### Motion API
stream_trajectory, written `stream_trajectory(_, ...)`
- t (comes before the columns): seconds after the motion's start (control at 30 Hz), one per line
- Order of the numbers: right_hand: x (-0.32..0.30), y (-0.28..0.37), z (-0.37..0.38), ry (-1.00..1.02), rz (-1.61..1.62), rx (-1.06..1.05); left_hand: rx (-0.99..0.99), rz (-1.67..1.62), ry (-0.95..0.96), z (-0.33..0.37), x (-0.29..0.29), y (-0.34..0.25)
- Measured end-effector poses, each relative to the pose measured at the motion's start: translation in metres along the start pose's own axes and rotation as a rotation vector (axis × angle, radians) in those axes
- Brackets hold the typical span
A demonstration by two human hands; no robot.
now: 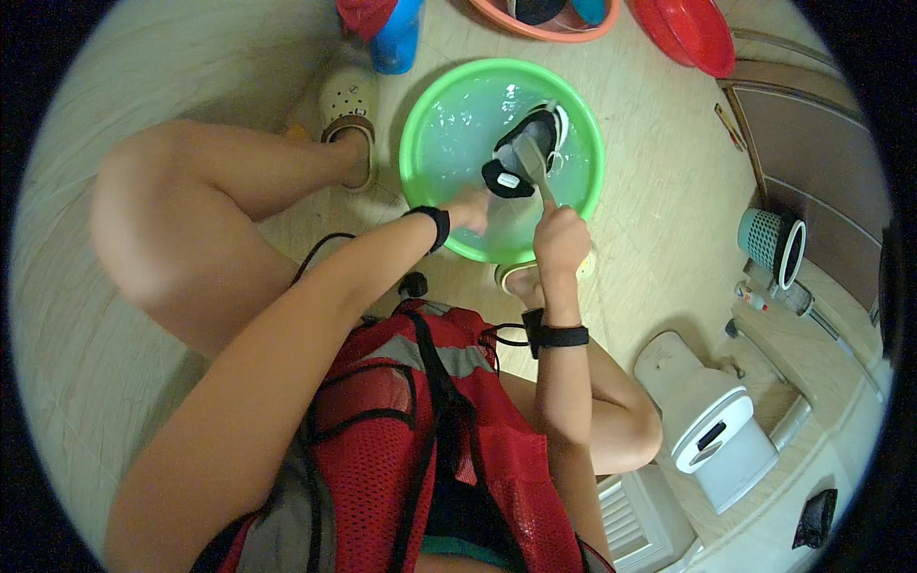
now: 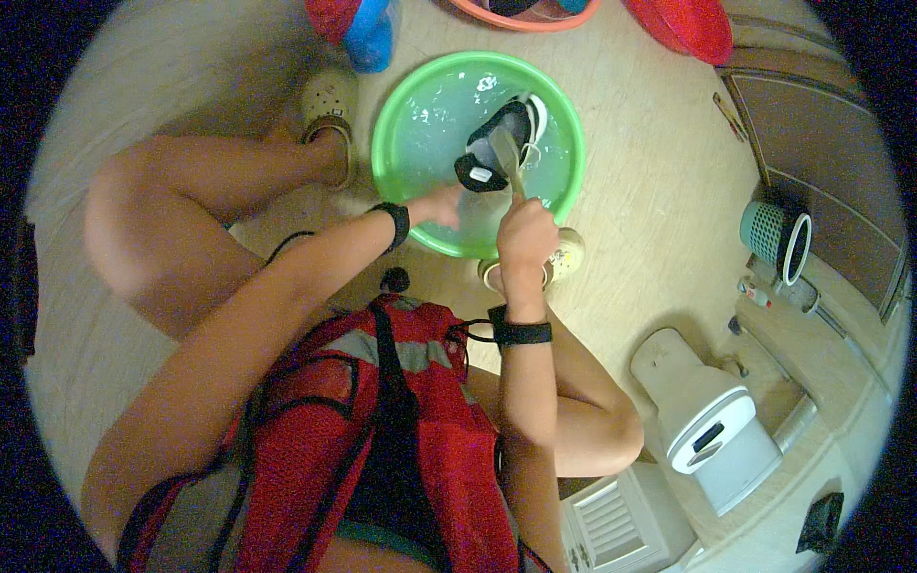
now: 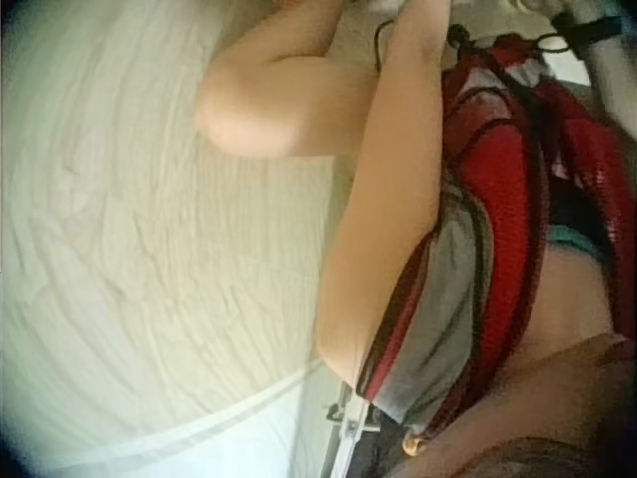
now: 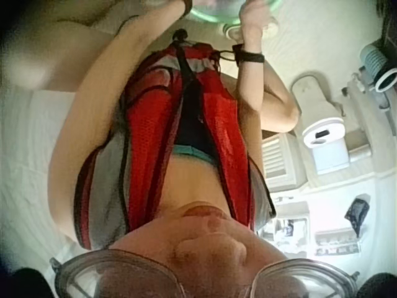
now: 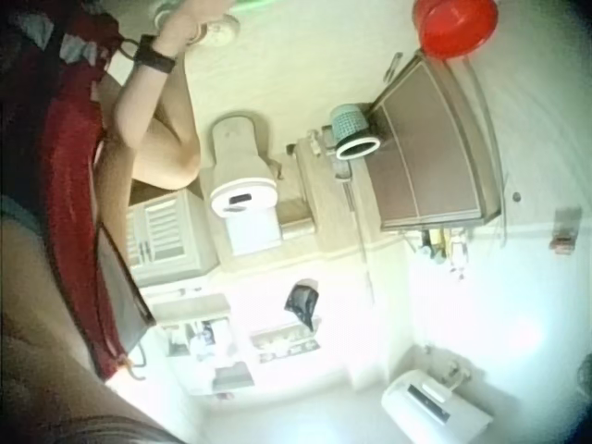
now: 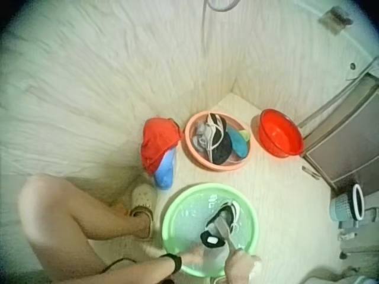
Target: The person cleans a pair of shoes by scrubbing them with a handheld brush and dipping them into a basin of soapy water.
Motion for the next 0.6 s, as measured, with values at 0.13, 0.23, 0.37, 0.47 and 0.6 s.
stream_trajectory(0.13, 0.023, 0.004, -0.006, 0.078, 0.176, -0.027, 0.084, -0.060, 0.078, -0.021, -0.016, -0.022)
stream_trajectory(0.23, 0.047, -0.011, 0.000, 0.162, 0.301, -0.043, -0.028, 0.354, 0.090, -0.034, -0.083, -0.058)
stream_trajectory(0.37, 0.061, -0.012, 0.008, 0.274, 0.372, -0.032, 0.667, 0.344, -0.750, -0.022, -0.157, -0.095)
stream_trajectory(0.47, 0.063, -0.005, 0.001, 0.261, 0.337, 0.042, 0.843, 0.739, -0.910, 0.009, -0.186, -0.101)
stream_trajectory(0.6, 0.047, -0.002, -0.005, 0.256, 0.353, 0.006, 0.456, 0.911, -0.282, 0.059, -0.186, -0.060)
Point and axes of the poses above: each hand's wrist, its own z-axis towards the middle knuckle, its own x-axis out of the palm, y = z × x, the point moved 3 cm from there along z, towards the middle knuckle, and after that the axes turned 4 degrees about x, right-handed, at the moved point
